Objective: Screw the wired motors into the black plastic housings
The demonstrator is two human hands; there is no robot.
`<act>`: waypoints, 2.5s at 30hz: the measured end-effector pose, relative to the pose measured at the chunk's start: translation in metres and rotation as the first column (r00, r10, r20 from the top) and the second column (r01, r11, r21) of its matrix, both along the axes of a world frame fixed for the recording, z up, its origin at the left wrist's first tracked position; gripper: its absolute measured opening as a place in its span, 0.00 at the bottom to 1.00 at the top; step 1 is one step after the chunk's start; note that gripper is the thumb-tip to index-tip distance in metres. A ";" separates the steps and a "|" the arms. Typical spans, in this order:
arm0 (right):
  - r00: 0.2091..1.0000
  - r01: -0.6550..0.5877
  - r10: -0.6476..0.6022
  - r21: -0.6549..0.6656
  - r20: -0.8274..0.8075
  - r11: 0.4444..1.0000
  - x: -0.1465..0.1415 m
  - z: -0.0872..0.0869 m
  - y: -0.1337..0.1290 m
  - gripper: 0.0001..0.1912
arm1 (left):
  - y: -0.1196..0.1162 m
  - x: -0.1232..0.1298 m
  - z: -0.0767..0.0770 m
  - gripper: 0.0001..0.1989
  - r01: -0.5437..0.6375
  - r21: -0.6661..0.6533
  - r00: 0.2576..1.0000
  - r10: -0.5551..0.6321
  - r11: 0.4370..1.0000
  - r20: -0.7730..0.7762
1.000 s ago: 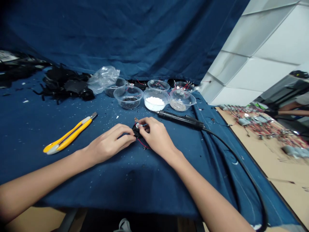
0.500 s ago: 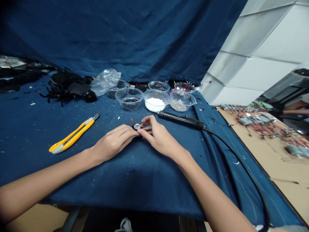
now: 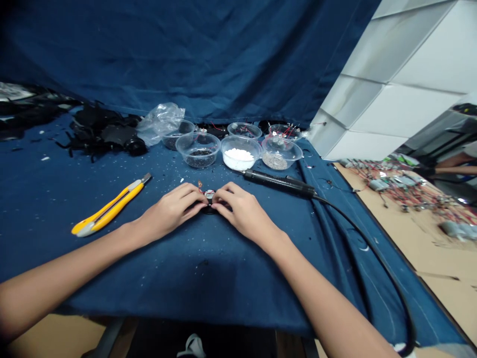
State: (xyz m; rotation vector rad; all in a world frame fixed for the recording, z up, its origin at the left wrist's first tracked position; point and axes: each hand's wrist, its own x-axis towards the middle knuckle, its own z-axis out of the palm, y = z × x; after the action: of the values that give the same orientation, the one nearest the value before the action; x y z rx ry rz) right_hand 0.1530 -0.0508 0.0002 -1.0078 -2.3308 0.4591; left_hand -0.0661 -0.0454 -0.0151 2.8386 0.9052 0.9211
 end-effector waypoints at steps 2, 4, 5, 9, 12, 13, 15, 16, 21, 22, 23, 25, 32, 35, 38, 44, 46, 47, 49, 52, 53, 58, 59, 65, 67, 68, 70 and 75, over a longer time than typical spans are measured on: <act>0.999 0.011 -0.012 0.020 0.034 1.000 0.000 -0.001 0.000 0.06 | 0.001 -0.001 0.001 0.08 0.014 0.021 0.999 -0.013 1.000 -0.043; 0.998 0.019 -0.021 0.041 0.058 0.999 -0.001 -0.002 0.000 0.07 | 0.002 -0.002 0.002 0.09 0.022 0.047 0.995 -0.017 0.999 -0.095; 0.998 0.019 -0.022 0.048 0.063 0.999 -0.001 -0.002 0.000 0.07 | 0.002 -0.002 0.002 0.09 0.023 0.056 0.993 -0.016 0.998 -0.117; 0.999 0.011 -0.014 0.058 0.046 0.998 -0.003 -0.004 -0.001 0.08 | 0.003 -0.002 0.004 0.10 0.031 0.075 0.985 -0.018 0.997 -0.174; 0.999 0.009 -0.012 0.067 0.033 0.998 -0.005 -0.005 -0.001 0.08 | 0.004 -0.002 0.006 0.10 0.038 0.094 0.977 -0.017 0.995 -0.214; 0.999 0.008 -0.010 0.071 0.033 0.997 -0.005 -0.006 -0.001 0.07 | 0.004 -0.002 0.007 0.10 0.039 0.106 0.973 -0.014 0.994 -0.231; 0.999 0.009 -0.012 0.073 0.039 0.997 -0.006 -0.006 0.000 0.07 | 0.005 -0.002 0.008 0.11 0.042 0.132 0.966 -0.006 0.990 -0.260; 0.999 0.012 -0.016 0.074 0.044 0.997 -0.006 -0.006 0.000 0.07 | 0.005 -0.002 0.009 0.11 0.045 0.141 0.964 -0.006 0.989 -0.266; 0.998 0.021 -0.025 0.064 0.063 0.998 -0.007 -0.006 -0.001 0.08 | 0.007 -0.005 0.007 0.10 0.074 0.121 0.975 -0.047 0.990 -0.216; 0.998 0.021 -0.025 0.063 0.064 0.998 -0.007 -0.006 -0.001 0.08 | 0.007 -0.005 0.006 0.10 0.082 0.115 0.977 -0.057 0.990 -0.203; 0.998 0.022 -0.026 0.061 0.064 0.998 -0.007 -0.006 -0.001 0.08 | 0.008 -0.006 0.006 0.10 0.090 0.108 0.979 -0.068 0.990 -0.192; 0.997 0.026 -0.030 0.059 0.065 0.998 -0.008 -0.005 -0.002 0.08 | 0.009 -0.007 0.005 0.09 0.110 0.098 0.981 -0.092 0.989 -0.169; 0.993 0.039 -0.045 0.062 0.107 0.997 -0.008 -0.004 -0.003 0.08 | 0.009 -0.007 0.006 0.11 0.139 0.088 0.969 -0.117 0.986 -0.218; 0.993 0.045 -0.050 0.058 0.103 0.997 -0.008 -0.005 -0.004 0.08 | 0.009 -0.007 0.008 0.11 0.123 0.099 0.969 -0.098 0.987 -0.227; 0.995 0.054 -0.058 0.052 0.086 0.997 -0.009 -0.005 -0.003 0.07 | 0.009 -0.006 0.009 0.11 0.118 0.121 0.969 -0.088 0.986 -0.230; 0.996 0.065 -0.068 0.051 0.052 0.997 -0.012 -0.005 -0.004 0.05 | 0.009 -0.006 0.007 0.11 0.090 0.166 0.965 -0.045 0.982 -0.258; 0.996 0.073 -0.076 0.058 0.048 0.996 -0.013 -0.005 -0.004 0.05 | 0.009 -0.006 0.007 0.11 0.083 0.175 0.964 -0.034 0.981 -0.265; 0.995 0.079 -0.082 0.058 0.049 0.995 -0.013 -0.006 -0.005 0.05 | 0.009 -0.006 0.007 0.11 0.085 0.172 0.963 -0.036 0.982 -0.268; 0.994 0.092 -0.094 0.048 0.052 0.995 -0.015 -0.007 -0.005 0.04 | 0.009 -0.006 0.008 0.12 0.092 0.152 0.963 -0.049 0.984 -0.267; 0.994 0.108 -0.108 -0.031 -0.011 0.994 -0.016 -0.006 -0.005 0.03 | 0.006 -0.007 0.009 0.11 0.082 0.110 0.971 -0.055 0.991 -0.231; 0.989 0.125 -0.132 -0.090 -0.065 0.988 -0.016 -0.004 -0.006 0.03 | 0.004 -0.007 0.009 0.11 0.072 0.098 0.975 -0.049 0.993 -0.218; 0.688 0.244 -0.545 -0.556 -0.479 0.795 0.006 0.008 -0.011 0.11 | -0.004 -0.006 0.008 0.11 0.031 0.024 0.980 -0.026 0.999 -0.197; 0.561 0.201 -0.639 -0.662 -0.527 0.722 0.015 0.010 -0.011 0.10 | -0.005 -0.006 0.008 0.11 0.032 0.009 0.980 -0.029 0.999 -0.195; 0.196 -0.065 -0.970 -0.989 -0.142 0.132 0.075 0.016 0.016 0.13 | 0.001 -0.007 0.010 0.11 0.060 -0.077 0.985 -0.072 0.995 -0.156; 0.189 -0.109 -0.980 -0.993 -0.062 0.042 0.088 0.016 0.030 0.19 | 0.003 -0.009 0.009 0.11 0.073 -0.110 0.988 -0.087 0.991 -0.128; 0.186 -0.121 -0.982 -0.993 -0.037 0.014 0.092 0.015 0.037 0.22 | 0.004 -0.010 0.009 0.11 0.079 -0.129 0.989 -0.094 0.988 -0.116; 0.185 -0.110 -0.983 -0.994 0.003 -0.024 0.098 0.014 0.047 0.26 | 0.006 -0.012 0.008 0.11 0.084 -0.169 0.992 -0.099 0.982 -0.080; 0.195 0.015 -0.980 -0.999 0.046 -0.044 0.093 0.009 0.054 0.22 | 0.009 -0.017 0.007 0.12 0.144 -0.280 0.989 -0.142 0.949 0.026</act>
State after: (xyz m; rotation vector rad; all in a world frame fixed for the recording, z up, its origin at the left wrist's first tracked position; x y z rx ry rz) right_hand 0.2459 0.0035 0.0097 -1.7293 -0.1980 1.5422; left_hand -0.0828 -0.0363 -0.0080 2.6160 0.7488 0.7184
